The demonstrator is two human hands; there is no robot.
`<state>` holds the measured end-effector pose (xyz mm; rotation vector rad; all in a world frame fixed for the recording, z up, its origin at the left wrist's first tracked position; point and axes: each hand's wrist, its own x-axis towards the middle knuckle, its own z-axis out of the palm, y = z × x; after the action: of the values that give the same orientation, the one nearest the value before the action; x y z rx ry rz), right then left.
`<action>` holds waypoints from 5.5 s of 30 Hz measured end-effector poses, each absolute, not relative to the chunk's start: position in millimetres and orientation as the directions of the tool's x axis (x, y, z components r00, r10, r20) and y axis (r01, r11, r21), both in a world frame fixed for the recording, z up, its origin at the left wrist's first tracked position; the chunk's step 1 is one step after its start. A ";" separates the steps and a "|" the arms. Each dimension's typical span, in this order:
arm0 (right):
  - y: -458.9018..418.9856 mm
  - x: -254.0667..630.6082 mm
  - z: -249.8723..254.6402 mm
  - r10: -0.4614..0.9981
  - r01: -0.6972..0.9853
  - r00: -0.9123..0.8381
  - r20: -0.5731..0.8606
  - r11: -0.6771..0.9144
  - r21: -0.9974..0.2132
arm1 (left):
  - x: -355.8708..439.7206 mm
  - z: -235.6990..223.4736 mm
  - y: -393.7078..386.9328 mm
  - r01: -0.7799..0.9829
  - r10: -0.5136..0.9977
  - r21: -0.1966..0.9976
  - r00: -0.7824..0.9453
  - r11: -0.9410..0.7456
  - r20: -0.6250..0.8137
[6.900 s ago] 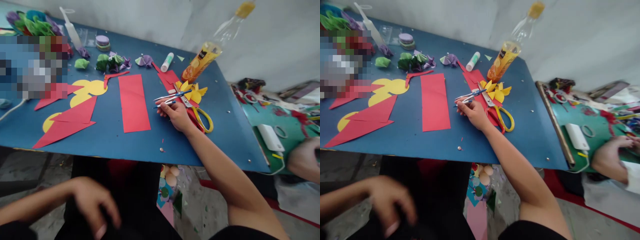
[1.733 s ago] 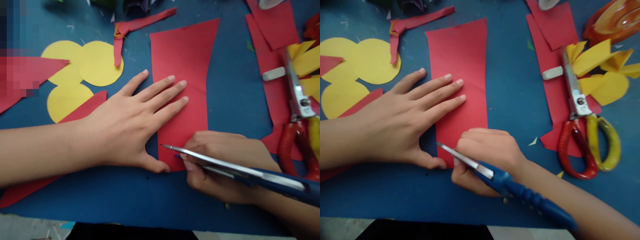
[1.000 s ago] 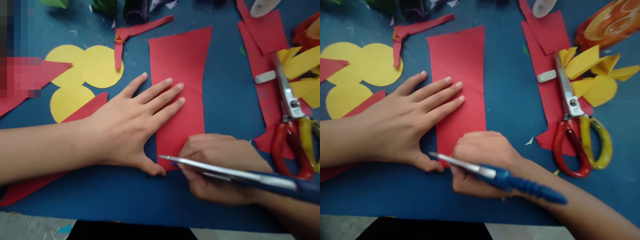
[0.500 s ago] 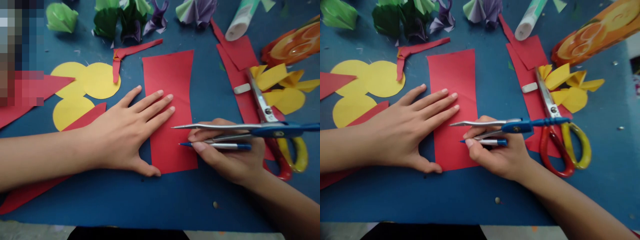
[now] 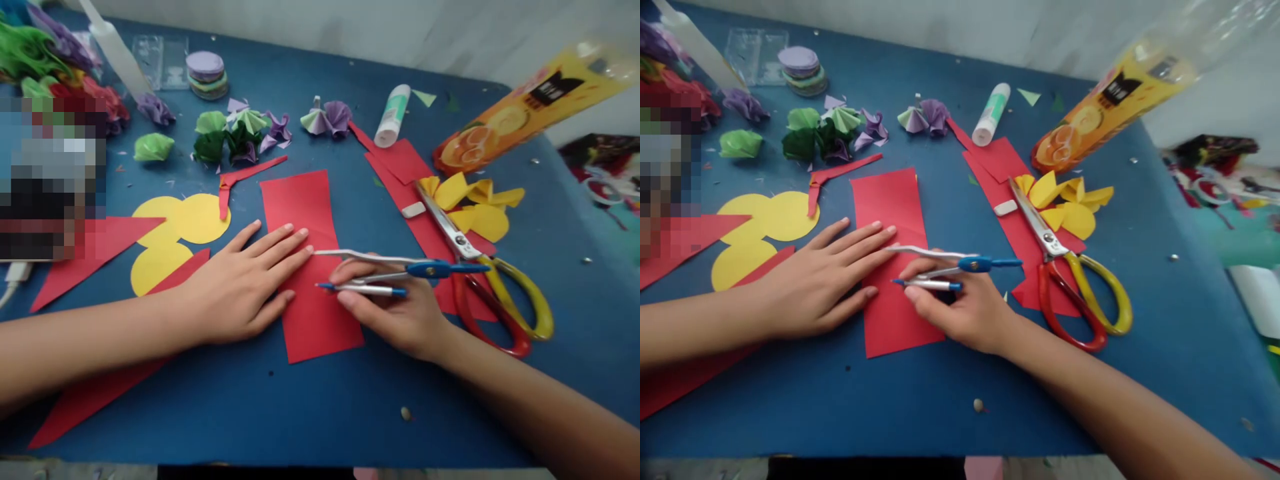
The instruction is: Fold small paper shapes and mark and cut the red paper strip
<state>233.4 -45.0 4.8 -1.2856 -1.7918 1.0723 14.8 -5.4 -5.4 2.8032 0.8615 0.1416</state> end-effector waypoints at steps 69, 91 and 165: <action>-20.6 232.7 -6.5 0.980 -0.168 0.192 0.058 0.091 -0.982 | 15.1 -13.9 0.4 0.638 0.743 0.445 0.661 -0.629 0.102; -12.5 266.2 -1.3 0.930 0.929 -0.183 0.320 0.270 -0.254 | 17.4 59.2 83.3 0.727 0.825 0.499 0.564 -0.471 -0.044; -25.6 252.1 16.9 0.914 0.285 -0.325 0.243 0.339 -0.896 | 51.4 124.0 19.8 0.576 0.622 0.432 0.782 -0.694 -0.044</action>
<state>252.1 -25.6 16.9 -1.0628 -1.8040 0.9912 51.4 19.8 124.0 2.5459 0.9026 0.1468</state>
